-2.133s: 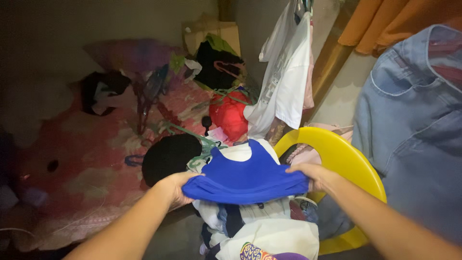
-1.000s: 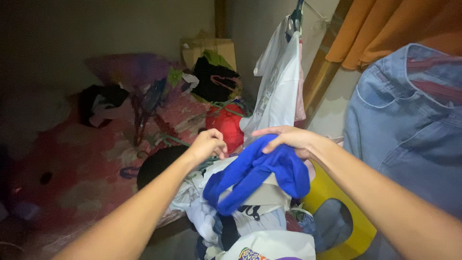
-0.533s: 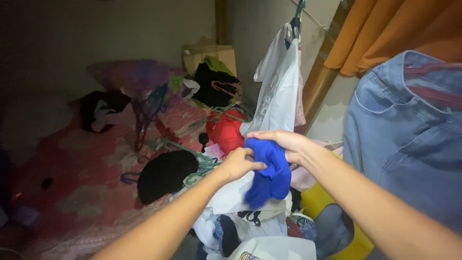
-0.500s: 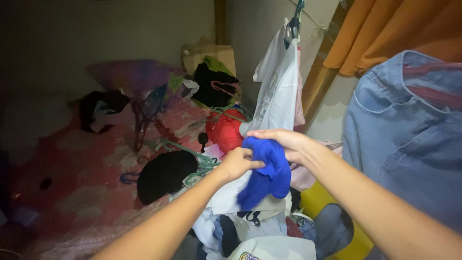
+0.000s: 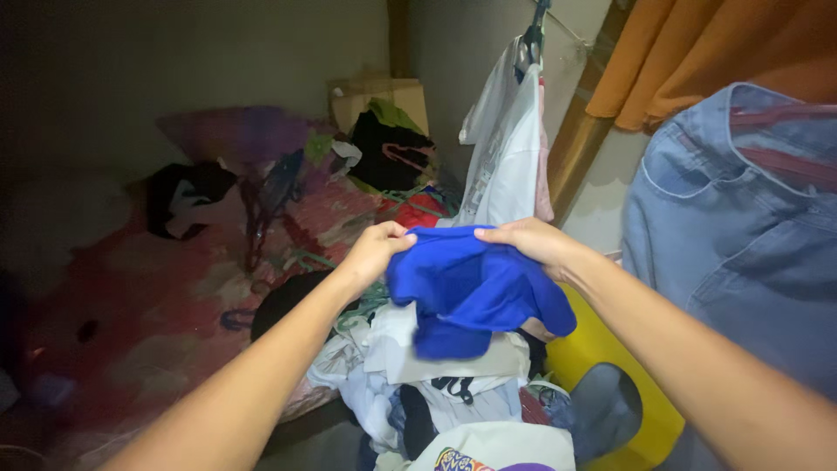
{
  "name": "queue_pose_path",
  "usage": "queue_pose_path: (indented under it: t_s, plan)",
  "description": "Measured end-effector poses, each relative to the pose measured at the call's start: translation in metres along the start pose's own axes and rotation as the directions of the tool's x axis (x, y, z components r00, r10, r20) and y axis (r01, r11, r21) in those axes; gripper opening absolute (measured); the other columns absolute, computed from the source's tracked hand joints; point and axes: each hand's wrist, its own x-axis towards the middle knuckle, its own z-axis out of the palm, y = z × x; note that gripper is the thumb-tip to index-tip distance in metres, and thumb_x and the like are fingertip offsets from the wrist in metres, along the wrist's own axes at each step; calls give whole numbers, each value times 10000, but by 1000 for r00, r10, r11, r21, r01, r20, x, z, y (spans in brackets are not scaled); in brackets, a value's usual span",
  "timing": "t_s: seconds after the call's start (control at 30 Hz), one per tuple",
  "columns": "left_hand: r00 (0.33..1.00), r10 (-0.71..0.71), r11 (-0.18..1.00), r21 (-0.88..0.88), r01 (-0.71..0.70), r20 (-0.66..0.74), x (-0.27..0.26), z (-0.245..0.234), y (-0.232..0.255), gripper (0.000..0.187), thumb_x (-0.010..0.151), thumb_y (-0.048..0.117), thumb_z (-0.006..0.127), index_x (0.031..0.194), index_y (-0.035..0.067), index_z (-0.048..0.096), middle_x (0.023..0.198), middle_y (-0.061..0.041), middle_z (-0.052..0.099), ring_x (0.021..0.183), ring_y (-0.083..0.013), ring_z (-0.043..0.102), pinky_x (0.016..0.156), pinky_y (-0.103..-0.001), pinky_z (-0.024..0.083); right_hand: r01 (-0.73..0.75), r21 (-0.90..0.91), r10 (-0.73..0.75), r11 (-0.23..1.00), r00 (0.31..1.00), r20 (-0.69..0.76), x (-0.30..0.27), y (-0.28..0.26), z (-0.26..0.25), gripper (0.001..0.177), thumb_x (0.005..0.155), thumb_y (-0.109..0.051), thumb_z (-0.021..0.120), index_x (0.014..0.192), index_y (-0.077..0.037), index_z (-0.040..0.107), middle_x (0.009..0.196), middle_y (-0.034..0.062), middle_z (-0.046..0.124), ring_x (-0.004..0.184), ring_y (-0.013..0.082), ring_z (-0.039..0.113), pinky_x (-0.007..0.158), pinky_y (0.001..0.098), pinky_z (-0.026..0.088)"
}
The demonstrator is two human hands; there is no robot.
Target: The person takes a white t-shirt from a pile, places it on a blue hanger, and hangs it on a wall-mounted rail. They then pick up a blue garment, unfold it, and prepare to hang it on another hanger.
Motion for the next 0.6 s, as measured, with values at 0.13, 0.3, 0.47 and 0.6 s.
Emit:
queue_pose_path:
  t_s: [0.13, 0.3, 0.47, 0.6]
  plan:
    - [999, 1, 994, 109, -6, 41, -9, 1, 17, 285, 871, 308, 766, 932, 31, 748, 860, -36, 725, 757, -104, 643, 709, -278, 522, 105, 4, -104, 995, 993, -56, 9, 0, 2, 430, 928, -329, 676, 1205, -4, 734, 1156, 81, 779, 1007, 133, 720, 899, 344, 529]
    - [988, -91, 943, 329, 46, 124, -18, -31, 39, 440, 734, 360, 863, 1007, 19, 809, 903, -74, 780, 785, -140, 688, 736, -278, 550, 227, 236, -196, 945, 969, -147, 15, 6, -9, 350, 971, -258, 641, 1151, 36, 699, 1076, 116, 761, 936, 186, 714, 850, 333, 558]
    - [978, -204, 962, 178, 207, -33, -30, -58, 63, 421, 752, 335, 830, 1044, 33, 802, 934, -78, 780, 810, -173, 706, 723, -326, 557, 257, 244, -225, 935, 963, -150, 19, 13, -28, 313, 983, -212, 625, 1145, 47, 694, 1044, 109, 758, 890, 164, 718, 822, 303, 569]
    - [986, -158, 972, -169, 164, 46, -30, -42, 74, 358, 784, 250, 788, 1091, 67, 758, 976, -54, 774, 886, -178, 714, 785, -347, 566, 308, 245, -301, 919, 951, -68, 22, 12, -27, 336, 898, -111, 626, 1195, 38, 669, 1064, 107, 738, 880, 169, 717, 790, 319, 558]
